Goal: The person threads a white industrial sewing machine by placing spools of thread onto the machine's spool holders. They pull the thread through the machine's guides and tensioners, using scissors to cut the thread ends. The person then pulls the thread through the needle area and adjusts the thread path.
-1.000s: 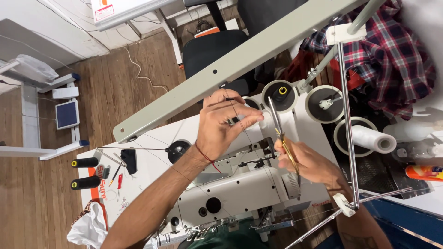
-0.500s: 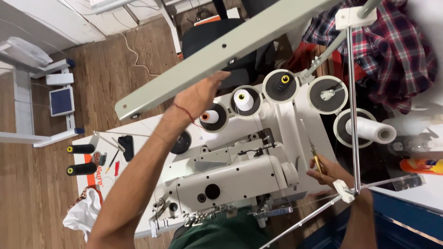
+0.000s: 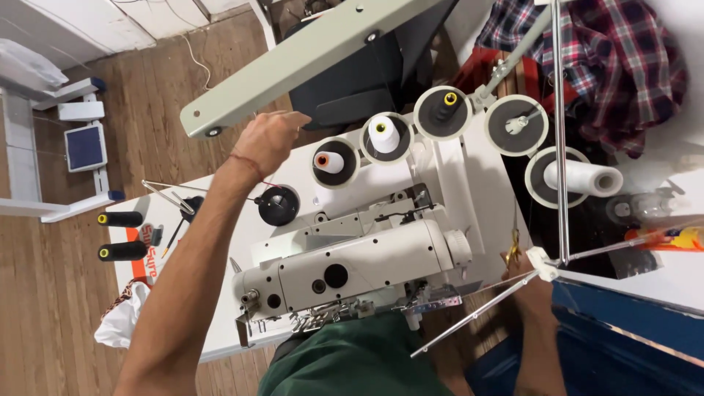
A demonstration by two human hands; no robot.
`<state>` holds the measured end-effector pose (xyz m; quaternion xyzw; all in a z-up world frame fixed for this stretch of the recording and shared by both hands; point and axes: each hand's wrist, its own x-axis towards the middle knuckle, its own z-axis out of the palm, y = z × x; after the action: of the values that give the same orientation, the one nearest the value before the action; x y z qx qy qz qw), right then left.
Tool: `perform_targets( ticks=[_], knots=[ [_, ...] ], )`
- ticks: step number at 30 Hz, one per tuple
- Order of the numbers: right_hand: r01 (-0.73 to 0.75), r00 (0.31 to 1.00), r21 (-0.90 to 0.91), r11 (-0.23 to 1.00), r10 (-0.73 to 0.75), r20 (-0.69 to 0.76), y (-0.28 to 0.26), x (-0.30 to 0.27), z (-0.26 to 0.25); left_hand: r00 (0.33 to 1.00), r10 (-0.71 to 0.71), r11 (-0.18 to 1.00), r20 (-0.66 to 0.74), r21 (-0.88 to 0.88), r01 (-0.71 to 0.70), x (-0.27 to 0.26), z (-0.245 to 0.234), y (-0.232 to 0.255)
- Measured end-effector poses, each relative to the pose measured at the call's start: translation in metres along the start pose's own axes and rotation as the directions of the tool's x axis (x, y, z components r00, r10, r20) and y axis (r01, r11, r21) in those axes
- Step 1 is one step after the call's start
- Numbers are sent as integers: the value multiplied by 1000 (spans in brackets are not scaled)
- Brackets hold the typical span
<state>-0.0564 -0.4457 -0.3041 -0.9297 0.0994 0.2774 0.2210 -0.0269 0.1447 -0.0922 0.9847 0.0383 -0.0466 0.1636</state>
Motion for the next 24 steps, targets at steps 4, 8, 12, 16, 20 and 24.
perform_targets(
  ticks=[4,8,12,16,20,24],
  knots=[
    [279,916,-236,931,-331,-224,19,50,32,993,27,998,-117,-58,-34,-12,5,-22],
    [200,939,-250,947,-258,-225,40,86,60,980,-112,570,-165,-819,-73,-37,1,-12],
    [307,882,-189,933,-354,-312,49,89,66,961,-275,-158,-19,-985,-65,-61,3,-4],
    [153,972,243,958,-103,-209,-22,15,9,971,-232,-176,-51,-980,-94,-87,-3,8],
    [240,965,612,753,-251,-69,-48,-14,-31,985,-33,179,-170,-971,-161,-104,1,15],
    [435,853,679,591,-511,-102,-93,-58,-77,945,32,274,-324,-907,-320,-114,13,20]
  ],
)
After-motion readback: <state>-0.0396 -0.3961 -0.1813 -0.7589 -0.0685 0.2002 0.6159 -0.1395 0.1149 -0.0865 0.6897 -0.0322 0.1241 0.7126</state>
